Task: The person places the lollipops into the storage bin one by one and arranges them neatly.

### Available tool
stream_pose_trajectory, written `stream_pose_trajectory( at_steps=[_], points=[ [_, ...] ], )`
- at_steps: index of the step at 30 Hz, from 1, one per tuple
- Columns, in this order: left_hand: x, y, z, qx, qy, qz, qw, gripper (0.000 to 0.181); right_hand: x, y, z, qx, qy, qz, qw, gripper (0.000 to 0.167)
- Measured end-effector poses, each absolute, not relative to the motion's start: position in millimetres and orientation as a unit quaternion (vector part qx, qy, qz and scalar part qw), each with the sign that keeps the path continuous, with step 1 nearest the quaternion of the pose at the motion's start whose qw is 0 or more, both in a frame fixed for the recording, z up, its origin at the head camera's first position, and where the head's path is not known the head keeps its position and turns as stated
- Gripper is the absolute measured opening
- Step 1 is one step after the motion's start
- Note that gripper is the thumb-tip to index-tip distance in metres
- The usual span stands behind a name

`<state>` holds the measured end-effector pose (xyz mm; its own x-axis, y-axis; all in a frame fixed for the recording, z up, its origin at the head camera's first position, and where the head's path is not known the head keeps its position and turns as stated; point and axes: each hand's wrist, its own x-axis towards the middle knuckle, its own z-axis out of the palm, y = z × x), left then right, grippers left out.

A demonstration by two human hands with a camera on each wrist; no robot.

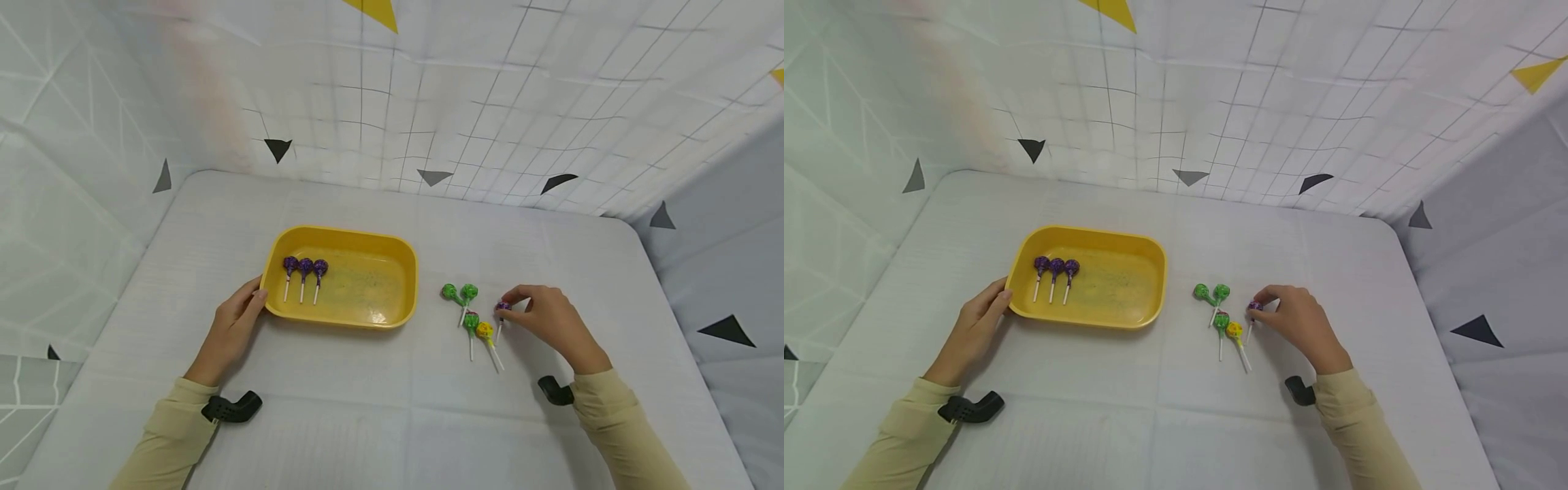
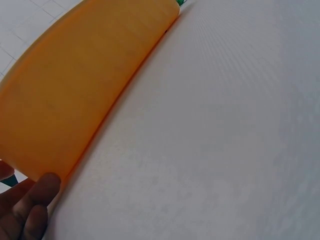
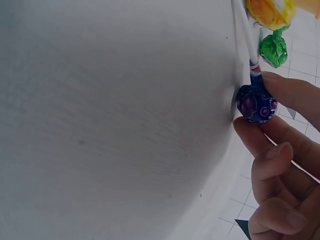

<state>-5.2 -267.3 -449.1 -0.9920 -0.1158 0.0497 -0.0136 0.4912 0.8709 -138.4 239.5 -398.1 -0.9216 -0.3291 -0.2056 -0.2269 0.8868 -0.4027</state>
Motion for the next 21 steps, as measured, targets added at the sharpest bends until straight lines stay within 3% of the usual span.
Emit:
stream_pose_trajectory(
  at_steps=[21],
  points=[
    [-5.9, -268.3, -449.3, 0.038, -0.863, -0.502, 0.051, 0.052, -137.8, 242.2, -400.9, -0.152, 0.961, -0.2, 0.117, 0.022]
  ],
)
